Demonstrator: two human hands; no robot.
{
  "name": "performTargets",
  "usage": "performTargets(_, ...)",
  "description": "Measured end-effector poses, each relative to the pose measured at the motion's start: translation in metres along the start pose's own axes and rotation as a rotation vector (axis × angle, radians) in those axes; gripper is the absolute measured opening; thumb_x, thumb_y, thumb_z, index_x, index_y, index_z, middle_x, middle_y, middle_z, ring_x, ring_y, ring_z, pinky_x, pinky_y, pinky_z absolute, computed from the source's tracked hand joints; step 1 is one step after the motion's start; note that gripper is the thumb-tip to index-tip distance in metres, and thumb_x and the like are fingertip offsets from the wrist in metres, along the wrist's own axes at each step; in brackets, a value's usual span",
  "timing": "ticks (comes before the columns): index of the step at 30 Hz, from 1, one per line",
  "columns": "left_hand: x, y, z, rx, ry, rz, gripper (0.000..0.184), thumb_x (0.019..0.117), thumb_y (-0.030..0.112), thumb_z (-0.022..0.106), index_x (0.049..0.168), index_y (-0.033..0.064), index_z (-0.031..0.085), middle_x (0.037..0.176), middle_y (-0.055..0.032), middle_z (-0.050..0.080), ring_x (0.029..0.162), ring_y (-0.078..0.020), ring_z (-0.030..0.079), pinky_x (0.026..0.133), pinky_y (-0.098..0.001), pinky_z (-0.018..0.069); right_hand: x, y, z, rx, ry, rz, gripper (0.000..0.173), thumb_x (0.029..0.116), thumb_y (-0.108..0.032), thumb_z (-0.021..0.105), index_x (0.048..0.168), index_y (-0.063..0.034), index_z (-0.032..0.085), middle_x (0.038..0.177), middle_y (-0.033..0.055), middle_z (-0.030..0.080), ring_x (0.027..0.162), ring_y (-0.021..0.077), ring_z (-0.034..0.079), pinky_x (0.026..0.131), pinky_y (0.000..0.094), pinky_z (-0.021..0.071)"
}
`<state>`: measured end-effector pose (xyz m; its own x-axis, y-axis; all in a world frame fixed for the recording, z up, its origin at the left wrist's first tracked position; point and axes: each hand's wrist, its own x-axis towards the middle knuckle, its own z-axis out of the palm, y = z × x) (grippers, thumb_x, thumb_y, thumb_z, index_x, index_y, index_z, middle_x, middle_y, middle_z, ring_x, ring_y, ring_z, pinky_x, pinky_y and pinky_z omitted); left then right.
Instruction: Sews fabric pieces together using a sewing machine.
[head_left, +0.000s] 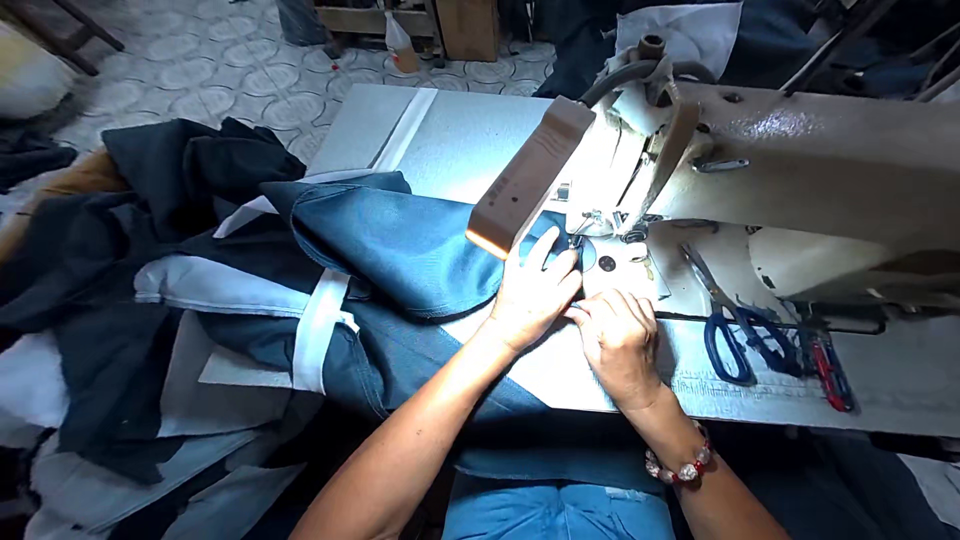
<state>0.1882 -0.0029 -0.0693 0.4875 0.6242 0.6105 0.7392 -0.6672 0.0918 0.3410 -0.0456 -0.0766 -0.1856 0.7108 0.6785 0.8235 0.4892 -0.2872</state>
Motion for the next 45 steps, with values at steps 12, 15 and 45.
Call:
performTargets(12, -0.001, 0.006, -0.031, -0.177, -0.395, -0.214, 0.051, 0.1021, 0.034, 0.036, 0.127, 0.008, 0.072, 0.134, -0.0098, 0.068, 0.142, -0.0413, 0.047, 0.115, -0.0772, 0.0104, -0.014, 0.005, -0.003, -0.075, -0.117, -0.087, 0.015, 0.0869, 0.002, 0.06, 0.081, -0.0033, 0.073, 0.085, 0.0119, 0.072, 0.085, 0.0314, 0.069, 0.073, 0.0443, 0.0496)
performTargets(15, -0.011, 0.0, -0.025, -0.118, -0.333, -0.214, 0.048, 0.1028, 0.031, 0.035, 0.118, 0.0094, 0.075, 0.128, -0.0075, 0.071, 0.13, -0.0384, 0.059, 0.112, -0.0799, 0.0116, -0.015, 0.013, -0.004, -0.098, -0.117, -0.108, 0.015, 0.089, -0.003, 0.061, 0.084, -0.0069, 0.075, 0.085, 0.01, 0.072, 0.086, 0.0304, 0.068, 0.076, 0.0445, 0.0481)
performTargets(45, -0.013, -0.012, -0.005, -0.114, -0.308, -0.168, 0.05, 0.1043, 0.031, 0.032, 0.129, 0.0143, 0.072, 0.138, -0.0093, 0.066, 0.136, -0.0424, 0.052, 0.11, -0.074, 0.0266, 0.002, 0.016, 0.001, -0.103, -0.247, -0.043, 0.011, 0.0857, 0.001, 0.063, 0.082, -0.0047, 0.071, 0.12, 0.0126, 0.074, 0.123, 0.033, 0.064, 0.096, 0.0534, 0.0447)
